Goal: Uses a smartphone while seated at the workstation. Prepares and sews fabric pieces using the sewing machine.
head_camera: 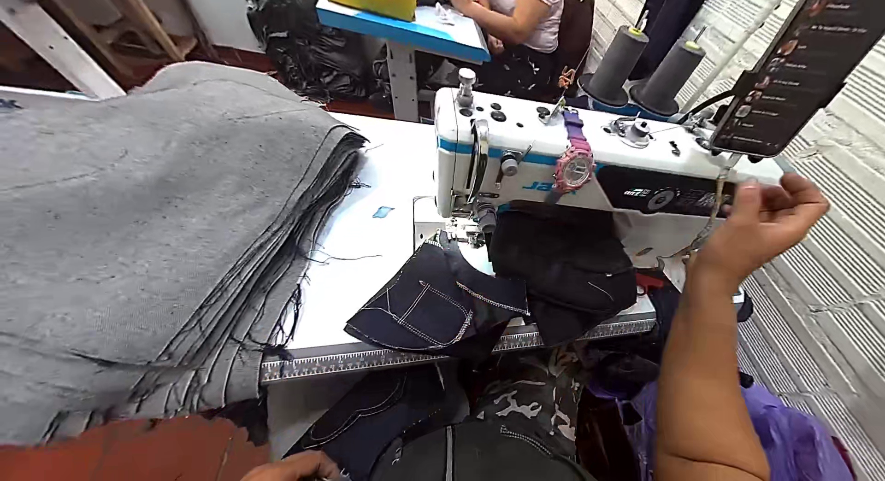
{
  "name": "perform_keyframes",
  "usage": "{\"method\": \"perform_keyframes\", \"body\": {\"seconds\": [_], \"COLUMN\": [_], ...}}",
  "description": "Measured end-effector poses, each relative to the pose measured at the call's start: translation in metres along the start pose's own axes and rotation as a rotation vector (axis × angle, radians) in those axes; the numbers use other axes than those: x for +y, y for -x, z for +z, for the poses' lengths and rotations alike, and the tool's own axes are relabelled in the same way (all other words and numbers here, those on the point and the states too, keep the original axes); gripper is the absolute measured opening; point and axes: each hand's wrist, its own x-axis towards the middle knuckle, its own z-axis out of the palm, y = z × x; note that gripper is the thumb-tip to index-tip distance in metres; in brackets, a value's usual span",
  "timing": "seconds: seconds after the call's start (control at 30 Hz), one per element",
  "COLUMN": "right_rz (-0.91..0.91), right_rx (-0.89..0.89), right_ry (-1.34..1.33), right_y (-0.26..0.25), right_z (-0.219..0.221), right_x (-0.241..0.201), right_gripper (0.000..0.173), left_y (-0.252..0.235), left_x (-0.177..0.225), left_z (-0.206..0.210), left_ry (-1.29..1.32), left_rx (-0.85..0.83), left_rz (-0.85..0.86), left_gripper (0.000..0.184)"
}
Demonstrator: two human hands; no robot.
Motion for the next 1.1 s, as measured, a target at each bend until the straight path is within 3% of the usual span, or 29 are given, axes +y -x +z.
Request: {"method": "perform_keyframes", "body": {"seconds": [0.1, 0.17, 0.2, 0.23, 0.3, 0.33, 0.37, 0.4, 0.43, 0.47, 0.57, 0.63, 0.73, 0.83, 0.97, 1.1], "right_rz": [0.032, -0.106, -0.189, -0.245, -0.287, -0.328, -0.373, -0.393, -0.378, -0.323, -0.101, 0.028, 0.116, 0.169, 0.142, 0.081], "right_rx": [0.042, -0.096, -0.266, -0.499, -1.085, -1.334, -1.490, -1.537, -1.513, -1.467, -1.461, -1.510, -1.594, -1.486, -1.308, -1.256], "right_ry": [0.011, -0.077, -0.176, -0.288, -0.455, -0.527, -0.605, -0.694, -0.760, -0.790, -0.624, -0.429, 0.016, 0.347, 0.520, 0.561], "right_y": [-0.016, 0.005, 0.027, 0.056, 0.123, 0.154, 0.177, 0.191, 0.195, 0.190, 0.154, 0.140, 0.132, 0.150, 0.194, 0.205], "right_z": [-0.017, -0.015, -0.011, -0.005, 0.008, 0.016, 0.023, 0.025, 0.024, 0.021, 0.018, 0.042, 0.102, 0.136, 0.143, 0.145], "right_x": [-0.004, -0.038, -0.060, -0.082, -0.123, -0.138, -0.147, -0.153, -0.159, -0.164, -0.178, -0.165, -0.119, -0.089, -0.077, -0.077], "right_gripper": [0.044, 0.030, 0.024, 0.029, 0.066, 0.076, 0.069, 0.051, 0.032, 0.025, 0.026, 0.019, 0.022, 0.026, 0.032, 0.028], "left_y": [-0.005, -0.006, -0.006, -0.005, -0.002, 0.000, 0.004, 0.007, 0.008, 0.004, -0.039, -0.091, -0.176, -0.240, -0.270, -0.278], "left_x": [0.009, 0.040, 0.061, 0.083, 0.121, 0.136, 0.149, 0.160, 0.167, 0.171, 0.175, 0.164, 0.138, 0.121, 0.104, 0.091], "left_z": [-0.008, -0.021, -0.028, -0.035, -0.049, -0.056, -0.063, -0.071, -0.080, -0.091, -0.129, -0.145, -0.153, -0.146, -0.128, -0.129], "left_ry": [-0.194, -0.315, -0.390, -0.472, -0.598, -0.649, -0.683, -0.712, -0.747, -0.791, -0.826, -0.765, -0.643, -0.509, -0.395, -0.351], "left_rx": [0.116, 0.170, 0.184, 0.198, 0.211, 0.229, 0.272, 0.345, 0.444, 0.546, 0.687, 0.609, 0.509, 0.450, 0.471, 0.519], "left_rz": [0.121, 0.313, 0.422, 0.537, 0.751, 0.831, 0.885, 0.905, 0.899, 0.878, 0.788, 0.706, 0.464, 0.306, 0.278, 0.299], "left_gripper": [0.035, 0.030, 0.028, 0.027, 0.023, 0.024, 0.025, 0.025, 0.022, 0.021, 0.035, 0.038, 0.032, 0.025, 0.024, 0.023]}}
